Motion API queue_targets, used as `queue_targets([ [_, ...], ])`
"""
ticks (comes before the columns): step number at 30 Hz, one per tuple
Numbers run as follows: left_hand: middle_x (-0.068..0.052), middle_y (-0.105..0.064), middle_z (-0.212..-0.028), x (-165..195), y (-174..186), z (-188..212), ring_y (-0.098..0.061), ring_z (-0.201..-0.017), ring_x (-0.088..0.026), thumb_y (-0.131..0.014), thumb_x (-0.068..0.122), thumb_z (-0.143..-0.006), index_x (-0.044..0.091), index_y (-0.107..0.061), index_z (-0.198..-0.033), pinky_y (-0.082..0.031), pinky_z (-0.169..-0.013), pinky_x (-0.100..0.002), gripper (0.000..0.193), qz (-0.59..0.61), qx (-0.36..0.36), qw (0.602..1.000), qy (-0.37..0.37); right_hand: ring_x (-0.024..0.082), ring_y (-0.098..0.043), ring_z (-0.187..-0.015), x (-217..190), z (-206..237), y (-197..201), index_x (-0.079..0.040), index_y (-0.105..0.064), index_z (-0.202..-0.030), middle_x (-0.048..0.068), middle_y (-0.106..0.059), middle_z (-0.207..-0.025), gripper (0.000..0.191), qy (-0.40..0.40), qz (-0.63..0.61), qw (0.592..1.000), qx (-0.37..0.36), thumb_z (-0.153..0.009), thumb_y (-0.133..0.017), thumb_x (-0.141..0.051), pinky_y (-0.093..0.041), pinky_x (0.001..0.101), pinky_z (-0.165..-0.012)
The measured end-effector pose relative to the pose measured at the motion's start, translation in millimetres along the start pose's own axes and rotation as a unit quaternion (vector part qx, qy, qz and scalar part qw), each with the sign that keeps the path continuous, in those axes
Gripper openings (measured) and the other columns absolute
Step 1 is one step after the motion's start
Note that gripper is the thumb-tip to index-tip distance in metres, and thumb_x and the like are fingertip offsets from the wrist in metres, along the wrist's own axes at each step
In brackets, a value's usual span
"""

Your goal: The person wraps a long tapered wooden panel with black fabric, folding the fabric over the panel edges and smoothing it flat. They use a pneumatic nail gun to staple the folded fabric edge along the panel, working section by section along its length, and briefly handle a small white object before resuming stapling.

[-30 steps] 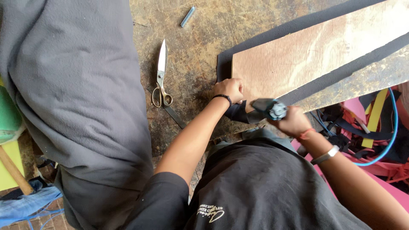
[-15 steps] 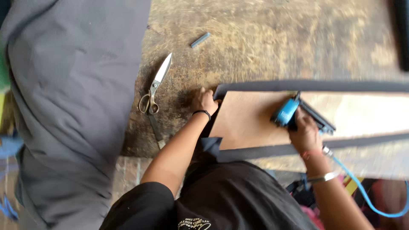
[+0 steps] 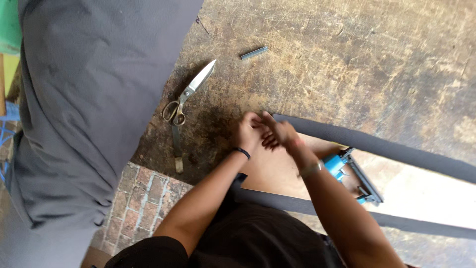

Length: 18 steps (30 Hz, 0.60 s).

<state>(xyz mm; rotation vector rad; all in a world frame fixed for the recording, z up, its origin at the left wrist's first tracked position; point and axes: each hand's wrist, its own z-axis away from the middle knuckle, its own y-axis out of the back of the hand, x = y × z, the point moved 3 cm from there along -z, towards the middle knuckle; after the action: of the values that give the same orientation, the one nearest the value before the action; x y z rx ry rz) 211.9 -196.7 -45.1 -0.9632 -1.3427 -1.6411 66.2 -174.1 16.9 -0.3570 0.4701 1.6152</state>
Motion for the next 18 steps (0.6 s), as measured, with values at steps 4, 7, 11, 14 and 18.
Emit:
queue_targets([
  [4, -0.008, -0.075, -0.085, -7, 4, 4, -0.074, -0.078, -0.019, -0.081, 0.009, -0.085, 0.004, -0.066, -0.095, -0.061, -0.071, -0.036, 0.019, 0.103, -0.128, 0.986, 0.004, 0.021, -0.064, -0.048, -14, -12, -9, 0.004, -0.075, -0.080, 0.015, -0.072, -0.064, 0.061, 0.005, 0.082, 0.997, 0.011, -0.100, -0.053, -0.049, -0.052, 0.0339, -0.045],
  [7, -0.007, -0.074, -0.107, -4, 27, -16, -0.070, -0.102, -0.018, -0.070, 0.017, -0.094, 0.003, -0.066, -0.113, -0.054, -0.093, -0.035, 0.024, 0.244, -0.226, 0.941, 0.059, 0.019, -0.062, -0.044, 6, 4, -9, 0.004, -0.071, -0.071, 0.014, -0.069, -0.058, 0.056, 0.084, 0.039, 0.993, 0.071, -0.100, -0.060, -0.042, -0.049, 0.0327, -0.042],
  [11, -0.006, -0.078, -0.111, -3, 23, -25, -0.072, -0.106, -0.017, -0.038, 0.051, -0.104, 0.005, -0.067, -0.126, -0.053, -0.098, -0.033, 0.059, 0.314, -0.446, 0.754, 0.367, 0.015, -0.059, -0.043, 21, 21, -11, -0.001, -0.067, -0.069, 0.008, -0.064, -0.053, 0.046, 0.168, -0.013, 0.981, 0.092, -0.100, -0.061, -0.035, -0.046, 0.0305, -0.041],
  [14, -0.014, -0.074, -0.099, 4, -13, -15, -0.072, -0.092, -0.029, -0.043, 0.051, -0.110, 0.000, -0.067, -0.118, -0.055, -0.083, -0.040, 0.057, 0.420, -0.621, 0.618, 0.238, 0.015, -0.057, -0.042, 33, 31, -14, -0.001, -0.068, -0.067, 0.007, -0.061, -0.051, 0.049, 0.158, -0.002, 0.980, 0.120, -0.100, -0.062, -0.037, -0.044, 0.0317, -0.040],
  [18, -0.011, -0.072, -0.094, -34, -54, 3, -0.068, -0.082, -0.024, -0.048, 0.046, -0.112, 0.003, -0.068, -0.115, -0.054, -0.072, -0.037, 0.048, 0.390, -0.553, 0.660, 0.327, 0.012, -0.054, -0.045, 55, 36, -20, -0.002, -0.067, -0.067, 0.005, -0.058, -0.050, 0.048, 0.197, -0.034, 0.968, 0.154, -0.100, -0.063, -0.036, -0.043, 0.0294, -0.043],
])
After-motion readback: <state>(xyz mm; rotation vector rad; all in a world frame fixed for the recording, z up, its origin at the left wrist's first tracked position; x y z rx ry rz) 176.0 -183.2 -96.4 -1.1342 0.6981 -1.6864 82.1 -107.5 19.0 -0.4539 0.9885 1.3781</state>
